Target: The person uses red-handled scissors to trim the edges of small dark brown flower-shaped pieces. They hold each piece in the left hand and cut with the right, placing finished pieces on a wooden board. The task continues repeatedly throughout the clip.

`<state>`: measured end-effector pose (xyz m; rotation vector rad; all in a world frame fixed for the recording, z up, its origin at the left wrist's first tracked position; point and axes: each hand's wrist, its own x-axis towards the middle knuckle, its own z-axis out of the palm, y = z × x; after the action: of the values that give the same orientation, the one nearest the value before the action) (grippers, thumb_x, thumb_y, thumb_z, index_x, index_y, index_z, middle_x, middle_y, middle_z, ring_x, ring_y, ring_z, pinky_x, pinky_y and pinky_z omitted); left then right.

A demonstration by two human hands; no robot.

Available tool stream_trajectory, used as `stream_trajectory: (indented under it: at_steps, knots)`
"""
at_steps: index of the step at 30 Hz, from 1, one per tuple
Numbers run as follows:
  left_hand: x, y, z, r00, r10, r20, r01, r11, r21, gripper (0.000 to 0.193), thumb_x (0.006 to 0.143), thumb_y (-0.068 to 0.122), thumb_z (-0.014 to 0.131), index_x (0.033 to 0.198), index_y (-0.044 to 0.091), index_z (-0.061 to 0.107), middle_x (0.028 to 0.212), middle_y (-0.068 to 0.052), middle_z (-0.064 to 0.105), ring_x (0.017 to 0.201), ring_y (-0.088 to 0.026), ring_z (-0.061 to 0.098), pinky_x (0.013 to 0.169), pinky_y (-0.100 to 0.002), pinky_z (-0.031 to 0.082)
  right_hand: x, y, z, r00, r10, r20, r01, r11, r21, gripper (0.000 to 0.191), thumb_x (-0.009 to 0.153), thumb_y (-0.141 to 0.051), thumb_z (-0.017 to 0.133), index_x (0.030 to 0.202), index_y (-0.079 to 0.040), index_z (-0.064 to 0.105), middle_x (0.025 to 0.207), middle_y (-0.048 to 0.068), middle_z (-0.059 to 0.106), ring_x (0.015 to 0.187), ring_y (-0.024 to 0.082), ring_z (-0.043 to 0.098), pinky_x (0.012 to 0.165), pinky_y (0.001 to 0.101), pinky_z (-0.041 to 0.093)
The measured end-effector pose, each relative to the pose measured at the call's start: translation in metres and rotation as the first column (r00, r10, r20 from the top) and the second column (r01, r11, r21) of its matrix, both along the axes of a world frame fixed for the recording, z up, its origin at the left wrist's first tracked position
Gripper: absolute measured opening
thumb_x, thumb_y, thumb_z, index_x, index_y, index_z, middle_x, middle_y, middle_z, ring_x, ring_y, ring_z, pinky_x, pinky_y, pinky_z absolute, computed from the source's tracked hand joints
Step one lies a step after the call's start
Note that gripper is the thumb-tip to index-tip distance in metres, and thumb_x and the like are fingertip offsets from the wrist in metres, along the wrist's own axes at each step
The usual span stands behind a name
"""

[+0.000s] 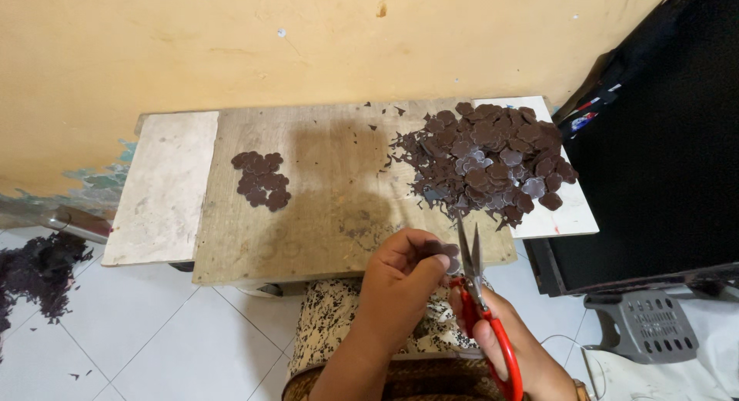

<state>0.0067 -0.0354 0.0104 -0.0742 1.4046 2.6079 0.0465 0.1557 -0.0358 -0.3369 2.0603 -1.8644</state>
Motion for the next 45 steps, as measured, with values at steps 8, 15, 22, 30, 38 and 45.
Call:
stream_trajectory:
  at_steps: [8,15,22,30,38,45]
  knots:
    - [0.004,0.0,0.005,0.999,-0.007,-0.052,0.004,0.999,-0.044,0.008,0.093,0.006,0.072,0.093,0.0,0.068,0.081,-0.003,0.07,0.072,-0.007,0.063,0.068,-0.024,0.052,0.008,0.002,-0.001,0.99,0.006,0.143,-0.001,0.999,-0.035,0.087,0.089,-0.073,0.051,0.134,0.001,0.052,0.097,0.008,0.054,0.086,0.018,0.048,0.077,0.0344,0.043]
    - [0.005,0.002,0.004,0.999,0.038,-0.031,-0.042,0.991,-0.128,0.011,0.089,0.007,0.075,0.092,-0.002,0.069,0.08,-0.003,0.071,0.07,-0.006,0.062,0.064,-0.022,0.05,0.007,0.0,0.008,0.996,0.045,0.076,-0.044,0.999,-0.017,0.093,0.088,-0.073,0.05,0.146,-0.001,0.044,0.108,0.009,0.06,0.096,0.018,0.054,0.085,0.0345,0.046]
    - [0.005,0.002,0.007,0.999,0.042,0.005,-0.04,0.986,-0.16,0.011,0.088,0.007,0.074,0.09,-0.002,0.07,0.078,-0.005,0.072,0.068,-0.007,0.064,0.062,-0.023,0.052,0.005,-0.004,0.009,0.995,0.038,0.09,-0.035,0.999,-0.033,0.092,0.086,-0.075,0.053,0.141,-0.001,0.047,0.096,0.006,0.053,0.083,0.016,0.045,0.073,0.0325,0.042]
    - [0.005,0.006,0.01,0.999,0.048,0.004,-0.047,0.991,-0.122,0.008,0.088,0.007,0.072,0.087,0.0,0.068,0.08,-0.004,0.072,0.07,-0.007,0.064,0.064,-0.022,0.053,0.006,-0.002,0.006,0.998,0.02,0.064,-0.018,0.999,-0.029,0.085,0.087,-0.079,0.047,0.118,0.0,0.056,0.082,0.003,0.048,0.074,0.015,0.041,0.064,0.0314,0.038]
    - [0.006,0.007,0.007,0.998,0.053,0.016,-0.051,0.992,-0.115,0.01,0.089,0.008,0.072,0.086,0.0,0.067,0.077,-0.004,0.07,0.067,-0.007,0.063,0.063,-0.023,0.052,0.007,-0.007,0.008,0.997,-0.02,0.08,0.022,1.0,-0.02,0.085,0.086,-0.08,0.045,0.108,0.001,0.06,0.077,0.002,0.046,0.071,0.015,0.039,0.062,0.0317,0.037]
    - [0.005,0.006,0.002,0.999,0.051,0.012,-0.05,0.997,-0.067,0.01,0.089,0.007,0.074,0.09,-0.001,0.069,0.079,-0.003,0.07,0.069,-0.006,0.062,0.063,-0.022,0.05,0.006,-0.007,0.012,0.999,0.006,0.046,-0.003,0.998,-0.067,0.082,0.09,-0.078,0.046,0.1,0.002,0.059,0.075,0.001,0.04,0.069,0.015,0.034,0.06,0.0316,0.032]
